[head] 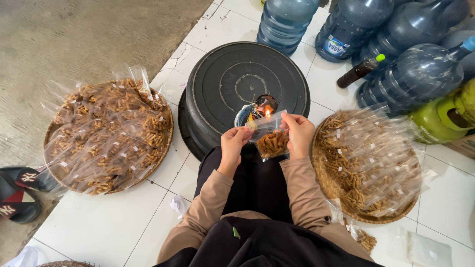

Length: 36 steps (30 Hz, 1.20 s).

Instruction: The person sits on the floor and seals small clear plastic bags filled with fried snack sticks by melting the open end over a candle flame. They fill each bag with pieces from a tray, press the plastic flat, and pass it over the flame to fuse it shut, setting finished bags aside.

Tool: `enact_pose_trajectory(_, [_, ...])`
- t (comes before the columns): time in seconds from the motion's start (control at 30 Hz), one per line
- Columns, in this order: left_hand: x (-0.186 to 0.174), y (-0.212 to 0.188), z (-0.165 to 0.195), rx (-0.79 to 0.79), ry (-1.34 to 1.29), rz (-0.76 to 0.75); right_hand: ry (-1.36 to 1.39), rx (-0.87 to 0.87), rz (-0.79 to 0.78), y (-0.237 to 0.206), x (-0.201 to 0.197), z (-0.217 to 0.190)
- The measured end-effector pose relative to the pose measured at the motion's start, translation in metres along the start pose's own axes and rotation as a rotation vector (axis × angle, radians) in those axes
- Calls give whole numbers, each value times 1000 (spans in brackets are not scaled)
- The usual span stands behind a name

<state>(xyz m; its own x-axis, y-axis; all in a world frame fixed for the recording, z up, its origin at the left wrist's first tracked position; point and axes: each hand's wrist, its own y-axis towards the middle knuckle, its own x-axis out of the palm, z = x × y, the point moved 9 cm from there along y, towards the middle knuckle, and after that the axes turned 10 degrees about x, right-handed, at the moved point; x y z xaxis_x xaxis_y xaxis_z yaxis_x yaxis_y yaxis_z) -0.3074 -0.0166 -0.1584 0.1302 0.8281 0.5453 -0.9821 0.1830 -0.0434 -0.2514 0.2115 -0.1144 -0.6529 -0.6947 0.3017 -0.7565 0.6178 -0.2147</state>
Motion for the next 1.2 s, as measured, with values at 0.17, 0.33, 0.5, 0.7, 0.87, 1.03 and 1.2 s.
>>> enact_pose_trajectory(0.17, [-4, -2, 1, 8, -14, 12, 19, 1, -23, 0, 6, 1])
enact_pose_trajectory(0.33, [-9, -3, -1, -2, -21, 39, 5, 6, -23, -1, 10, 3])
enact_pose_trajectory(0.5, [-12, -5, -1, -12, -55, 56, -3, 21, -20, -2, 13, 4])
enact_pose_trajectory(0.7, [-17, -7, 2, -20, -73, 73, -10, 25, -25, -9, 21, 3])
enact_pose_trajectory(0.87, [-26, -10, 8, -15, -77, 89, 10, 32, -47, -14, 29, 9])
enact_pose_trajectory(1.03, [-39, -13, 6, 2, -69, 129, 4, 34, -59, -16, 33, 21])
enact_pose_trajectory(1.2, [-41, -21, 27, 204, -65, 107, 72, 5, -105, -37, 34, 36])
